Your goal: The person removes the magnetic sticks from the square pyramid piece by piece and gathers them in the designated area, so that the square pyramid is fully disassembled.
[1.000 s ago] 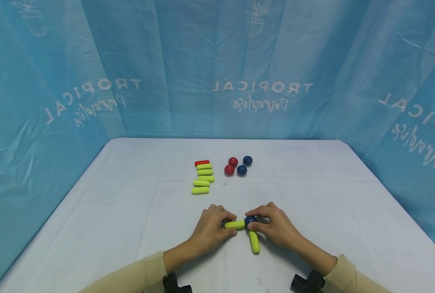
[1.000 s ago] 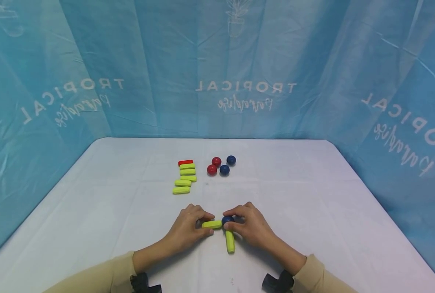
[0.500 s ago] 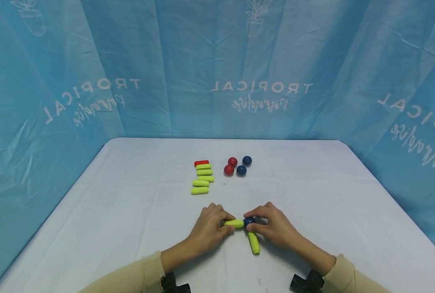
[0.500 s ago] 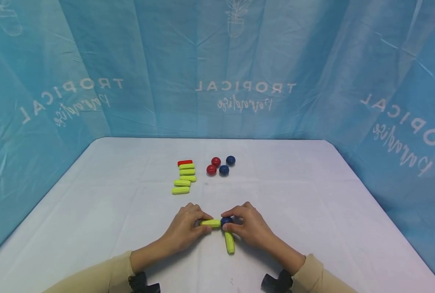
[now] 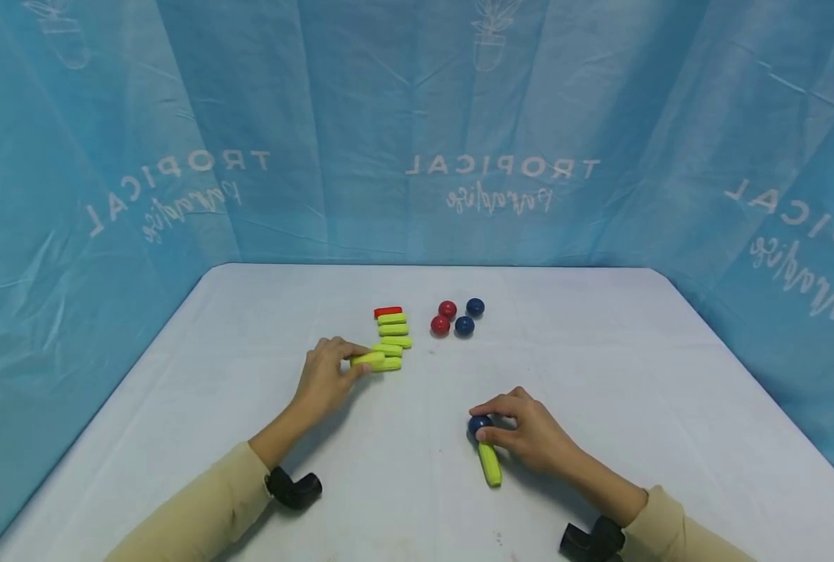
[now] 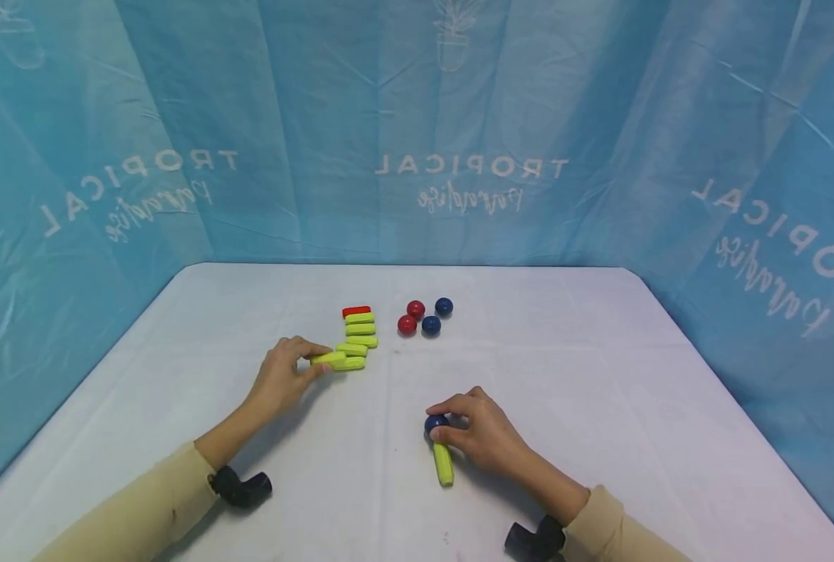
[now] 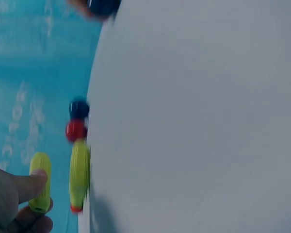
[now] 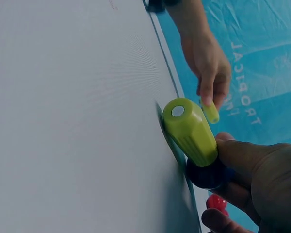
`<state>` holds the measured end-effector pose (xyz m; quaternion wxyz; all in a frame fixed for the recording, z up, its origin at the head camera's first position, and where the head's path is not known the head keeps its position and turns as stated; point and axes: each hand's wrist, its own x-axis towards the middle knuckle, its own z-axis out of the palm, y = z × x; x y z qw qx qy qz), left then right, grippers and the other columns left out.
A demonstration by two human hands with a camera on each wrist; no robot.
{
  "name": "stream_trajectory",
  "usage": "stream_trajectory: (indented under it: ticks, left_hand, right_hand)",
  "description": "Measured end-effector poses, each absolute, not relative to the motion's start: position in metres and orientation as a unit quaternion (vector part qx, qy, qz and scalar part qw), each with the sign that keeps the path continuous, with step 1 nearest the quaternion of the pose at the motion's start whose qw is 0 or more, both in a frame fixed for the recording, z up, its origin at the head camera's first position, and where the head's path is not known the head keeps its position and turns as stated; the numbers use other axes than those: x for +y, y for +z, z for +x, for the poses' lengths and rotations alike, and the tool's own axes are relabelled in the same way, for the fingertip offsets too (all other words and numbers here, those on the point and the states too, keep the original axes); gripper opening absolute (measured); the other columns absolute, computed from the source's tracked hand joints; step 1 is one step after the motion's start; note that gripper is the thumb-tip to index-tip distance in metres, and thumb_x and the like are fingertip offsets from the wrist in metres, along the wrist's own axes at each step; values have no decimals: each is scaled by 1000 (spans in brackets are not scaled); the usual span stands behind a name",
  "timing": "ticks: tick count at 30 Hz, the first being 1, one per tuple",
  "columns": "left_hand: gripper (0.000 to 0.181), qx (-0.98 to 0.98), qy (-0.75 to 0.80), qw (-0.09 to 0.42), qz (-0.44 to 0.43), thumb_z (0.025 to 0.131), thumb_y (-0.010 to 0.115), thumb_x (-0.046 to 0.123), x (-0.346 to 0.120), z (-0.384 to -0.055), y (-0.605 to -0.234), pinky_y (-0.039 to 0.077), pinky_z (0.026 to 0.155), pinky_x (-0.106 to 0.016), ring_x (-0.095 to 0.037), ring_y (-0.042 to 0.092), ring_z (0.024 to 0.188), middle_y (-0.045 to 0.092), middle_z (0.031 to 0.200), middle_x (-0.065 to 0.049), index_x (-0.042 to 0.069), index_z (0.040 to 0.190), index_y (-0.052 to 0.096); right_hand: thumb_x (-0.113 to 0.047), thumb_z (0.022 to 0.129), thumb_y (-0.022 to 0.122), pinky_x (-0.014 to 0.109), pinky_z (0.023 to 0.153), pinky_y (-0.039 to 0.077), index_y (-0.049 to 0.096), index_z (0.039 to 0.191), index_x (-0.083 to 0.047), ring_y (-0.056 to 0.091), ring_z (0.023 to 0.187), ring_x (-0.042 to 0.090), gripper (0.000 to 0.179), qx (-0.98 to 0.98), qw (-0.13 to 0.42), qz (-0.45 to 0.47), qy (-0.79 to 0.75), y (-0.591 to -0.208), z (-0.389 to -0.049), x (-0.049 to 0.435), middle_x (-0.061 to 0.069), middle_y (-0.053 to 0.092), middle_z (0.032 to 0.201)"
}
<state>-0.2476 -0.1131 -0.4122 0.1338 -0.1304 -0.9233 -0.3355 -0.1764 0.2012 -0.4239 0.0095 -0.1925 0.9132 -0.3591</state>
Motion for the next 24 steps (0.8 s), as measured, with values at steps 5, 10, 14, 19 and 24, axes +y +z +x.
stream_trajectory:
  ticks: [5, 10, 14, 19, 24]
  left_hand:
    - [26, -937, -315, 121, -91, 85, 69, 19, -133, -293, -413, 32, 81, -41, -27, 52, 96, 66, 103, -9, 10, 109, 70]
    - [26, -949, -291, 98, -72, 87, 67, 19, -140, -326, -416, 32, 82, -43, -27, 51, 97, 65, 103, -11, 10, 111, 69]
    - [26, -956, -276, 88, -54, 87, 66, 17, -141, -342, -417, 32, 86, -45, -28, 50, 101, 64, 106, -11, 10, 112, 69]
    - [27, -961, -264, 69, -46, 88, 66, 17, -140, -352, -418, 31, 90, -47, -30, 48, 109, 63, 111, -13, 9, 113, 68]
    - [28, -964, -254, 55, -48, 88, 66, 19, -138, -355, -420, 30, 92, -48, -30, 47, 111, 63, 113, -13, 9, 114, 67]
  right_hand:
    - [-38, 80, 71, 29, 84, 42, 69, 111, -29, 50, 92, 9, 32, 910, 18, -193, -366, -425, -176, 201, -15, 65, 104]
    - [-37, 81, 71, 32, 88, 44, 69, 111, -29, 50, 93, 8, 31, 908, 24, -196, -369, -428, -175, 200, -16, 65, 104]
    - [-39, 81, 70, 31, 87, 44, 69, 111, -29, 50, 92, 8, 32, 909, 20, -200, -366, -428, -175, 200, -16, 66, 105]
    - [-40, 80, 70, 29, 84, 44, 69, 112, -28, 50, 91, 8, 33, 910, 14, -200, -363, -426, -177, 200, -16, 66, 105]
    - [-39, 81, 70, 30, 85, 44, 69, 112, -28, 49, 91, 8, 33, 913, 16, -197, -357, -424, -178, 201, -17, 66, 104]
